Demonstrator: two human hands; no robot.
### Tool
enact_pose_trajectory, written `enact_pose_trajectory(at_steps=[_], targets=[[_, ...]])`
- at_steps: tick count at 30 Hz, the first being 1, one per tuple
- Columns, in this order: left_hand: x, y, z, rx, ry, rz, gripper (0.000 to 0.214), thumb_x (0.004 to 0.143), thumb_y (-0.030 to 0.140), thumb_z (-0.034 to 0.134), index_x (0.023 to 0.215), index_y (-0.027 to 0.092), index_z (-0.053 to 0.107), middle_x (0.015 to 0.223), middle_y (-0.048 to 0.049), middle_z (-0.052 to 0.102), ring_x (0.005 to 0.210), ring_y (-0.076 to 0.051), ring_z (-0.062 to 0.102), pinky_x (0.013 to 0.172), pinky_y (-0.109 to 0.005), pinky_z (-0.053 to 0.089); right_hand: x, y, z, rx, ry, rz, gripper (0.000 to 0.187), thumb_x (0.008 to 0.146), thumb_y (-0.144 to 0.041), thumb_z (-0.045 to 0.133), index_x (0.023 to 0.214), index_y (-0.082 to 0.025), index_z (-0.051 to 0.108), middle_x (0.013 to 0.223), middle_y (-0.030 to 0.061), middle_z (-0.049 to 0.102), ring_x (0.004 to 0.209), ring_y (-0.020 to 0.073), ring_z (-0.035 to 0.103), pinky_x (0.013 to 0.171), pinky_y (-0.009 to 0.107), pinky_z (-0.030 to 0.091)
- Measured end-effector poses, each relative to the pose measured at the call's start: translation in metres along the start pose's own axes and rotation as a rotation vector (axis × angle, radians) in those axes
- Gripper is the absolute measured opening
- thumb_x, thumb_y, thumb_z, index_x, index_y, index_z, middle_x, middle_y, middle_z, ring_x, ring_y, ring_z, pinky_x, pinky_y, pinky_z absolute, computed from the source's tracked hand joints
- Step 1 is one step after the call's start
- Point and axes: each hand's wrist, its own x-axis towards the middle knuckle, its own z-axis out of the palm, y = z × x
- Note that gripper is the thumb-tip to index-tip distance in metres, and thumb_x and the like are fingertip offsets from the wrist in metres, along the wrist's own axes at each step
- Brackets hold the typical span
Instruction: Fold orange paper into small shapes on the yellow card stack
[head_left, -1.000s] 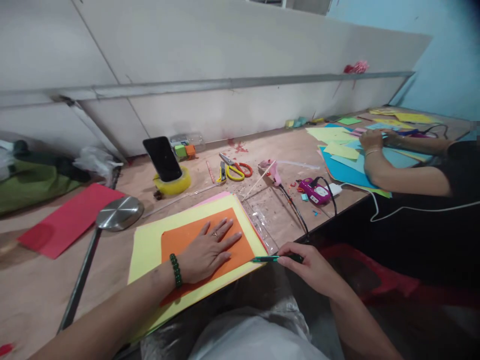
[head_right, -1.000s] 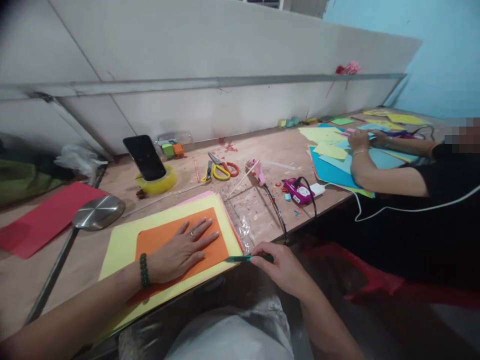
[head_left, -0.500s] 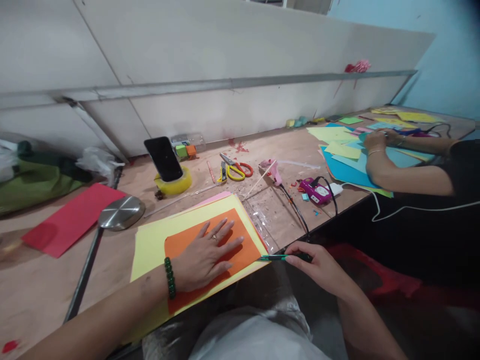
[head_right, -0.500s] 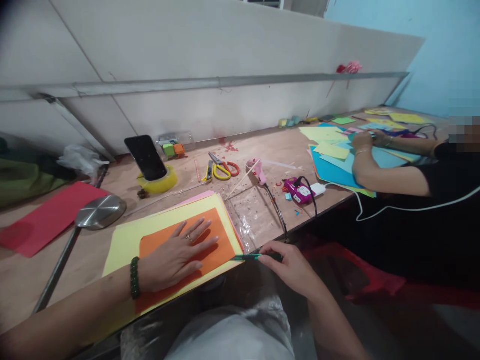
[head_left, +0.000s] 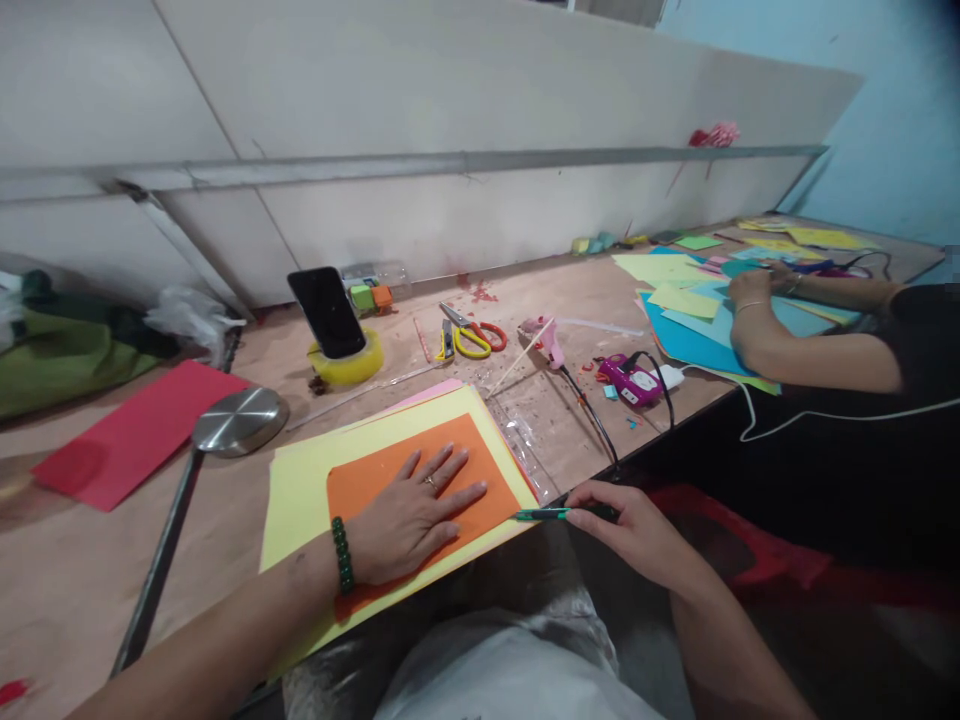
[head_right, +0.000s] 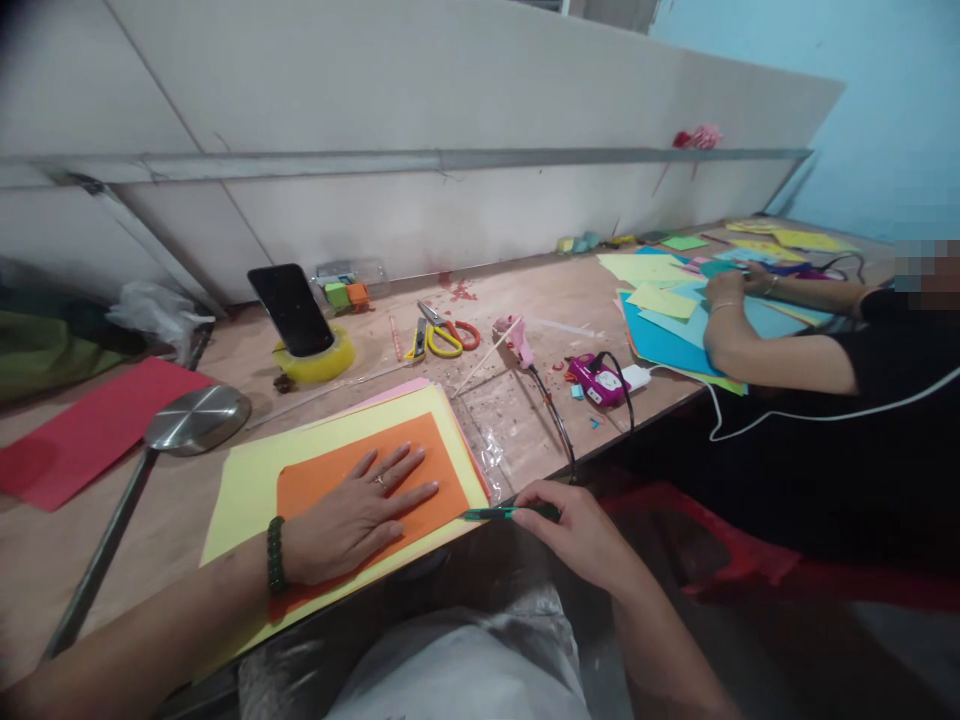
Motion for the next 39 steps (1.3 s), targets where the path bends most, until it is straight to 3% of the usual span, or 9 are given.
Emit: enact_pose_trajectory(at_steps=[26,39], targets=[[-0.001,0.003,-0.002,-0.020,-0.005,-0.006,0.051,0.099,0.049,0.022,0.148,0.035,0.026,0.160,-0.0078,0.009,0.146,-0.033,0.006,0.113,-0.062,0.013,0.006,-0.012,0.002,0.008,-0.034,-0.030,0.024,0.081,-0.040,0.059,0.076,-0.018,0.068,0.072,0.0014,0.067,0.070,0.0176,0.059,0.062,0.025,0.042],[-0.001,0.003,0.000,-0.022,0.012,-0.002,0.051,0.099,0.050,0.020,0.148,0.036,0.027,0.160,-0.0068,0.012,0.146,-0.032,0.008,0.112,-0.061,0.013,0.001,-0.013,0.015,0.036,-0.046,-0.027,0.023,0.082,-0.039,0.059,0.076,-0.019,0.068,0.074,0.0024,0.068,0.072,0.0188,0.061,0.064,0.027,0.045]])
